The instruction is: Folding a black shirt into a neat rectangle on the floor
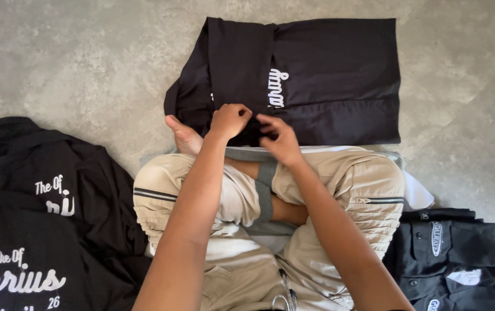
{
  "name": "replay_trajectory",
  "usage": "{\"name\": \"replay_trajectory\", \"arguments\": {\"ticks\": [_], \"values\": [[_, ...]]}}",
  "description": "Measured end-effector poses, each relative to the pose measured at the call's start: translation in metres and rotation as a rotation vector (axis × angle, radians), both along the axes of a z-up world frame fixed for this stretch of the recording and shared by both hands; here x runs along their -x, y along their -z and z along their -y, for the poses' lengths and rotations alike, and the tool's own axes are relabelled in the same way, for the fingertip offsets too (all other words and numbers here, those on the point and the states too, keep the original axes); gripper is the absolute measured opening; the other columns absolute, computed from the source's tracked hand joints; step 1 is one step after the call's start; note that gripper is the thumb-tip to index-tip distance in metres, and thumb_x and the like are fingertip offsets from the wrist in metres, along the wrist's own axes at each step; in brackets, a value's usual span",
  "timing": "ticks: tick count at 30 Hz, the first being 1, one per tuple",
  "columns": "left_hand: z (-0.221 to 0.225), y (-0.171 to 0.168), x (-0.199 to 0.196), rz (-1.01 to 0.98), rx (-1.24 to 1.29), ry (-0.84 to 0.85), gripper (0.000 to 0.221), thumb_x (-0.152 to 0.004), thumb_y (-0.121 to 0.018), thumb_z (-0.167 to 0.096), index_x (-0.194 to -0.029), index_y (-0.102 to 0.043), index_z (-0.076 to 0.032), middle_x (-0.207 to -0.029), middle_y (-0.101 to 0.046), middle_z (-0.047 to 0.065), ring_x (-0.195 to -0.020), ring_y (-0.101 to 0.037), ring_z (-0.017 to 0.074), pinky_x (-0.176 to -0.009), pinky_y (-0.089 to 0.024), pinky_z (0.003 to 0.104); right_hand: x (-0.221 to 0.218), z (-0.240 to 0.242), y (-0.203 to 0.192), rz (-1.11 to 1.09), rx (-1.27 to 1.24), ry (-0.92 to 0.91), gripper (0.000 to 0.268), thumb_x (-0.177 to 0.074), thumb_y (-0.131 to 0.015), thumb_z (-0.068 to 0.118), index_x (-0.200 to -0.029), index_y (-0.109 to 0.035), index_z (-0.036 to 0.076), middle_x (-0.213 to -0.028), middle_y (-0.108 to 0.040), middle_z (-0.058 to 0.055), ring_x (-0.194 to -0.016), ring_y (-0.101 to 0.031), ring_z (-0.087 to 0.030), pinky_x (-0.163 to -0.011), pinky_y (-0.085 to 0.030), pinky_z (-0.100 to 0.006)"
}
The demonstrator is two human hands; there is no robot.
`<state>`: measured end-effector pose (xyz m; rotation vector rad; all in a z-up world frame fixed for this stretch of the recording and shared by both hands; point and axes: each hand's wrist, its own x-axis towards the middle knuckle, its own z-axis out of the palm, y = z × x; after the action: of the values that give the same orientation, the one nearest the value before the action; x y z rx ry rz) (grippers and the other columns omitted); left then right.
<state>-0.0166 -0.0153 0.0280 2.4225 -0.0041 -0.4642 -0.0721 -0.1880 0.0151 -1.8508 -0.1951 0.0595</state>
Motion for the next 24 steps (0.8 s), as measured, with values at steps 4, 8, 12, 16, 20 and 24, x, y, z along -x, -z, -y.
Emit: {"name": "replay_trajectory", "arguments": {"ticks": [4, 8, 12, 16, 20, 24], "values": [[0.002, -0.002, -0.001, -0.032, -0.05, -0.021, 0.028, -0.085, -0.046, -0.039, -0.101, -0.067, -0.028, -0.095, -0.065, 0.003, -0.103, -0.054, 0.0225, -0.089, -0.038, 0.037, 0.014, -0.012, -0.003, 0.357, 0.916, -0.094, 0.041, -0.054, -0.077, 0.027, -0.093, -0.067, 0.032, -0.097, -0.058, 0.011, -0.106, -0.045, -0.016, -0.102, -0.016, -0.046], [0.004, -0.014, 0.0, -0.052, -0.067, 0.072, 0.033, -0.086, -0.044, -0.038, -0.106, -0.065, -0.021, -0.099, -0.064, 0.003, -0.105, -0.051, 0.0235, -0.089, -0.036, 0.04, 0.017, -0.026, 0.015, 0.48, 1.144, -0.286, 0.044, -0.065, -0.072, 0.021, -0.108, -0.065, 0.028, -0.115, -0.06, 0.002, -0.115, -0.048, -0.021, -0.103, -0.022, -0.047], [0.005, -0.019, -0.005, -0.089, -0.13, 0.142, 0.034, -0.086, -0.046, -0.037, -0.108, -0.063, -0.017, -0.102, -0.06, 0.004, -0.105, -0.048, 0.0243, -0.089, -0.035, 0.043, 0.023, -0.037, 0.0, 0.722, 1.073, -0.346, 0.026, -0.078, -0.06, 0.023, -0.101, -0.066, 0.031, -0.109, -0.064, 0.001, -0.105, -0.059, -0.024, -0.085, -0.044, -0.041], [0.009, -0.016, -0.007, -0.107, -0.158, 0.117, 0.032, -0.085, -0.049, -0.034, -0.111, -0.059, -0.018, -0.101, -0.058, 0.001, -0.107, -0.045, 0.0214, -0.091, -0.033, 0.043, 0.031, -0.041, 0.001, 0.635, 1.06, -0.428, 0.031, -0.08, -0.061, 0.03, -0.11, -0.063, 0.026, -0.112, -0.062, -0.004, -0.107, -0.058, -0.029, -0.082, -0.047, -0.05], [0.007, -0.021, -0.011, -0.168, -0.144, 0.148, 0.032, -0.087, -0.047, -0.035, -0.112, -0.055, -0.017, -0.1, -0.055, 0.003, -0.107, -0.044, 0.0225, -0.09, -0.031, 0.043, 0.029, -0.049, 0.009, 0.438, 1.138, -0.458, 0.035, -0.082, -0.056, 0.021, -0.117, -0.059, 0.025, -0.114, -0.059, -0.005, -0.11, -0.055, -0.028, -0.08, -0.048, -0.05], [0.009, -0.02, -0.022, -0.219, -0.13, 0.151, 0.033, -0.089, -0.045, -0.039, -0.107, -0.056, -0.014, -0.107, -0.053, 0.007, -0.111, -0.042, 0.0274, -0.091, -0.029, 0.049, 0.027, -0.074, 0.025, 0.225, 1.245, -0.502, 0.039, -0.086, -0.051, 0.039, -0.121, -0.056, 0.024, -0.108, -0.059, -0.012, -0.104, -0.055, -0.036, -0.071, -0.047, -0.052]]}}
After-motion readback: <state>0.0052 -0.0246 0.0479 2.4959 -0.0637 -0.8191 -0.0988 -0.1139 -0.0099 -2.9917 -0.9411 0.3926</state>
